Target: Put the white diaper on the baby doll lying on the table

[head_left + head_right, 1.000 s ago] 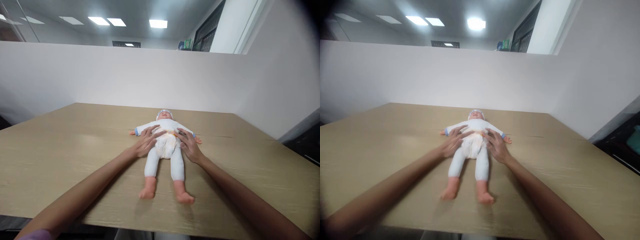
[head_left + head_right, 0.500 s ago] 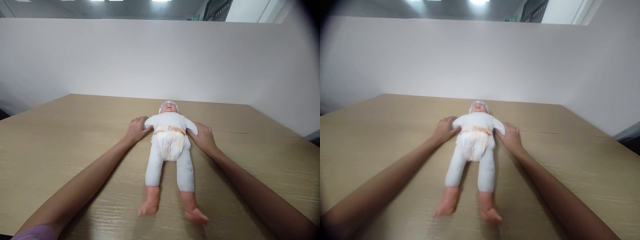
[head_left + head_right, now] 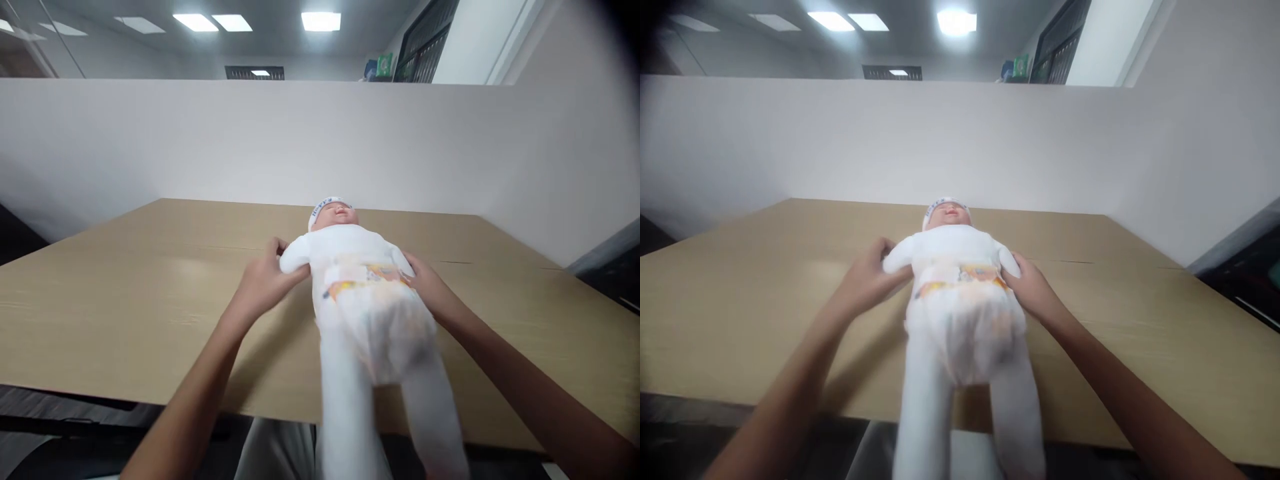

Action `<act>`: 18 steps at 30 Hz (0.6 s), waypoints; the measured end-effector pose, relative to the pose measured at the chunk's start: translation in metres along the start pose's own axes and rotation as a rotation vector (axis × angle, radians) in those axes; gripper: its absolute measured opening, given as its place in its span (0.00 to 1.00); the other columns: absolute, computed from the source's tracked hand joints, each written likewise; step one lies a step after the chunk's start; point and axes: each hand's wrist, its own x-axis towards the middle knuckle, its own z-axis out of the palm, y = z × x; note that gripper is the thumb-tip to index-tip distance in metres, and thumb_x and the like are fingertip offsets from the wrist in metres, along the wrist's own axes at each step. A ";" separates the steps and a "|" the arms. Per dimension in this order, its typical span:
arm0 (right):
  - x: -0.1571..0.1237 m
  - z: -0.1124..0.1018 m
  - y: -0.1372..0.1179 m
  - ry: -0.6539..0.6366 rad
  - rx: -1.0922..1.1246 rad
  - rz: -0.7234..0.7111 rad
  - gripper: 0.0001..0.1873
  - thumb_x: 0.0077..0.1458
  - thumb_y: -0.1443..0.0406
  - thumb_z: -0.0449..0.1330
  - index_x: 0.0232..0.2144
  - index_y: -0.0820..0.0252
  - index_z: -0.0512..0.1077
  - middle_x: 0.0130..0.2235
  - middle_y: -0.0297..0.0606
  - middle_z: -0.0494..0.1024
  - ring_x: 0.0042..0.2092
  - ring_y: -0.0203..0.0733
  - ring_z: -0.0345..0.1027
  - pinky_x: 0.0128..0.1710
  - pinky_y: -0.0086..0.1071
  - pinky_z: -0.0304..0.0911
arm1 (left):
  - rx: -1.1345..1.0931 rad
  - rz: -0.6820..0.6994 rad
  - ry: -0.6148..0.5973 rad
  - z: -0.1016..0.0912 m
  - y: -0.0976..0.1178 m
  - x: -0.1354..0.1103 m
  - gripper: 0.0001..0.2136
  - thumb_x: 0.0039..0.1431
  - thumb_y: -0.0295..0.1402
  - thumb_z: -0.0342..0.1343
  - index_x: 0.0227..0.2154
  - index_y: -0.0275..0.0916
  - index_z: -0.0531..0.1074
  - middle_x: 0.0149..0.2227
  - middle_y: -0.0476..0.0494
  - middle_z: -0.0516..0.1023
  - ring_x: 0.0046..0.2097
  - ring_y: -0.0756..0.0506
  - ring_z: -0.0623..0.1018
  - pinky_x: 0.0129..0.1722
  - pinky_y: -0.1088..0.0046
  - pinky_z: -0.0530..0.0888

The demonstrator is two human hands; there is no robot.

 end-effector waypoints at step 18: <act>-0.283 0.011 -0.024 -0.333 -0.333 -0.200 0.19 0.54 0.69 0.58 0.48 0.51 0.77 0.48 0.41 0.79 0.51 0.52 0.71 0.52 0.42 0.66 | 0.124 0.033 -0.581 -0.006 -0.040 -0.373 0.26 0.56 0.47 0.66 0.58 0.58 0.73 0.45 0.44 0.81 0.49 0.33 0.82 0.45 0.52 0.80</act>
